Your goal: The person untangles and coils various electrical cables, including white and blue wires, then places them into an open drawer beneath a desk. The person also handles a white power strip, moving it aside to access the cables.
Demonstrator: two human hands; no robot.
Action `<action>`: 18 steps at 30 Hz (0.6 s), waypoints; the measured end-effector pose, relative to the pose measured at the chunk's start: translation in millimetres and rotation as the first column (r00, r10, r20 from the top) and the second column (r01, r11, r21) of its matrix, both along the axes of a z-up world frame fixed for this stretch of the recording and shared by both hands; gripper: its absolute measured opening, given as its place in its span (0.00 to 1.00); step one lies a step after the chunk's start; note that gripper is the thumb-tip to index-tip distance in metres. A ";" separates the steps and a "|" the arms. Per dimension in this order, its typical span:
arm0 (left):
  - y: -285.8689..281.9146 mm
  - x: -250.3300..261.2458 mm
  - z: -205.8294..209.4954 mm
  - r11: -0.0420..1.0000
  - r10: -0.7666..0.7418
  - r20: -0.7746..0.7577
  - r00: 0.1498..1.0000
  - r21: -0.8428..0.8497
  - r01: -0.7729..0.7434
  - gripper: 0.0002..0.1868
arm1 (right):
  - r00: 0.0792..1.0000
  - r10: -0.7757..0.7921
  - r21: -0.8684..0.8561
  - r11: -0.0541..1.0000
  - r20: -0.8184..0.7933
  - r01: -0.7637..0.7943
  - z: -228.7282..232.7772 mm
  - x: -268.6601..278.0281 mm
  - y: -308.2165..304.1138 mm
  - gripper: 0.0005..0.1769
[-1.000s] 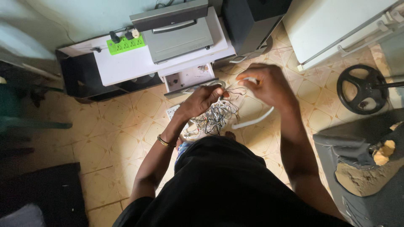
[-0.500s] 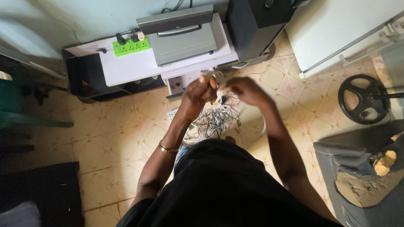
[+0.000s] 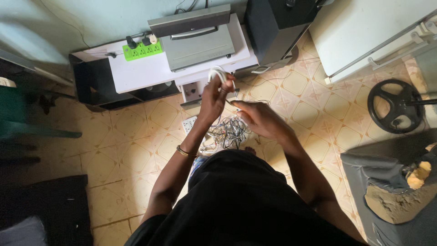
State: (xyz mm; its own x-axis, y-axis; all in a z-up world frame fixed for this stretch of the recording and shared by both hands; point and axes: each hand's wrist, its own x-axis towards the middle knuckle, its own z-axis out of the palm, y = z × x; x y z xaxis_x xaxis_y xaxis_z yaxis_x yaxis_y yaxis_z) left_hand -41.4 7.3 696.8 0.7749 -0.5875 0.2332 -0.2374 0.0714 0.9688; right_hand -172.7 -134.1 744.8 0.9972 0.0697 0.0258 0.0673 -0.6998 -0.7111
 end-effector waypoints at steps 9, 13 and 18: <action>25.0 -22.2 3.3 0.865 -0.398 -0.091 0.913 0.293 0.407 0.35 | 0.971 -0.007 -0.110 0.993 0.239 0.035 41.3 9.8 -42.6 0.08; 37.8 -31.4 14.1 0.873 -0.393 -0.196 0.898 0.227 0.432 0.31 | 0.981 -0.046 0.077 0.997 0.188 0.032 34.6 15.5 -68.9 0.09; 33.4 -30.6 9.7 0.892 -0.450 -0.372 0.812 -0.241 0.383 0.29 | 0.974 0.060 0.211 0.972 0.217 -0.107 -12.0 31.6 -78.0 0.13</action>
State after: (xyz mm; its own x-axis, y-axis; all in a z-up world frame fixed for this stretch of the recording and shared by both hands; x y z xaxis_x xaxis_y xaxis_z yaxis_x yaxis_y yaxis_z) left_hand -72.1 40.7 706.5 0.5065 -0.8600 0.0621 0.2610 0.2216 0.9396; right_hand -141.1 -212.1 732.8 0.9592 0.1215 0.2555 0.2810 -0.5133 -0.8109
